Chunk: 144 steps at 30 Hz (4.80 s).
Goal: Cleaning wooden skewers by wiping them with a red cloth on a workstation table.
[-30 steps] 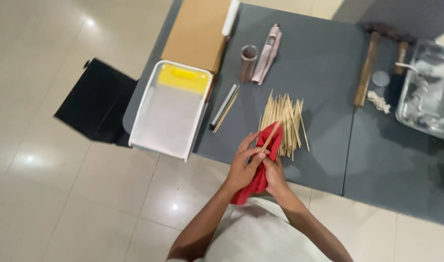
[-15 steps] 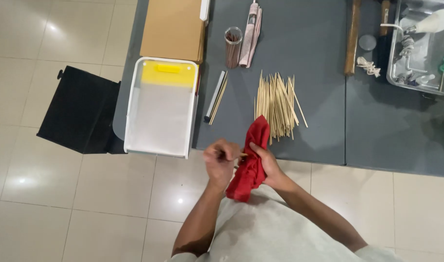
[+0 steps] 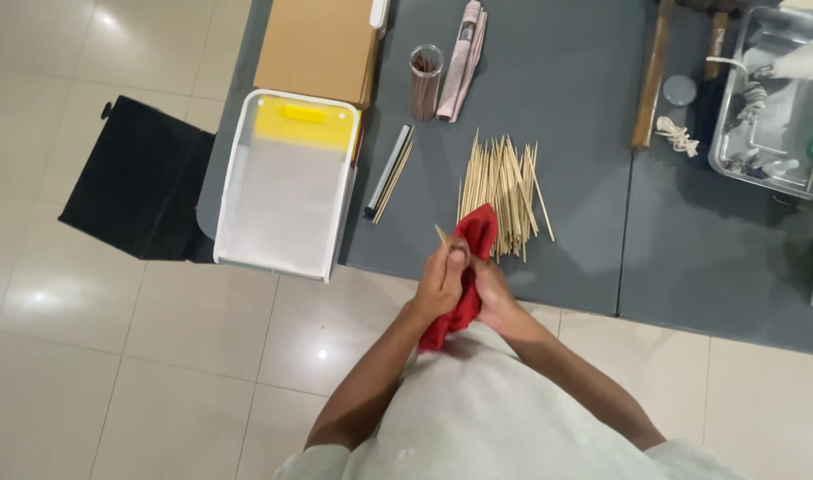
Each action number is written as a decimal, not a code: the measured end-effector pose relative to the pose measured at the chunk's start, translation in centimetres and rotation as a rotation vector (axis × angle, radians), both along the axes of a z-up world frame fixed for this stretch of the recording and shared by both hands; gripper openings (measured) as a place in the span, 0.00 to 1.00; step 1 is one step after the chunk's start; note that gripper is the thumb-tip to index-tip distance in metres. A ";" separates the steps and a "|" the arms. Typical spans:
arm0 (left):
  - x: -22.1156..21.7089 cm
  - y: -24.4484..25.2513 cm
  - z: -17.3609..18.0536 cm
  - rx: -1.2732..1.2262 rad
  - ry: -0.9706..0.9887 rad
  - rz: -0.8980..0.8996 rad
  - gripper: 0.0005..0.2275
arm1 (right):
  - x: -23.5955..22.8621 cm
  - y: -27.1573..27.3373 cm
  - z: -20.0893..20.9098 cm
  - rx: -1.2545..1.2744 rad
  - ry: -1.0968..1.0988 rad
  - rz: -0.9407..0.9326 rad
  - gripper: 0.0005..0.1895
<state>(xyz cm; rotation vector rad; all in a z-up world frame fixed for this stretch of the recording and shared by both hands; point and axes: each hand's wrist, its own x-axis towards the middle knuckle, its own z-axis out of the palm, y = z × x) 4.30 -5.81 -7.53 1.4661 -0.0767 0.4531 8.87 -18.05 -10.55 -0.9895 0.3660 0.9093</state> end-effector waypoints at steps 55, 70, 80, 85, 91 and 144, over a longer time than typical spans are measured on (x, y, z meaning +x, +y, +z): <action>16.4 -4.6 -11.2 0.823 0.849 0.604 0.31 | 18.0 -26.7 -5.1 -0.431 -0.570 0.023 0.13; 15.1 -4.4 -14.6 0.724 0.968 0.612 0.11 | 17.6 -25.3 -4.4 -0.486 -0.517 0.152 0.11; 16.0 -3.6 -15.4 0.775 1.114 0.535 0.12 | 17.2 -24.6 -2.1 -0.471 -0.676 0.188 0.13; 16.2 -3.0 -15.8 0.793 1.085 0.531 0.12 | 17.3 -25.0 -2.4 -0.477 -0.665 0.186 0.14; 16.4 -2.9 -16.0 0.831 1.081 0.517 0.13 | 16.9 -25.3 -2.9 -0.458 -0.667 0.190 0.14; 11.6 -20.3 0.8 0.090 0.100 0.295 0.12 | 15.1 -19.1 -0.5 -0.120 -0.726 -0.027 0.11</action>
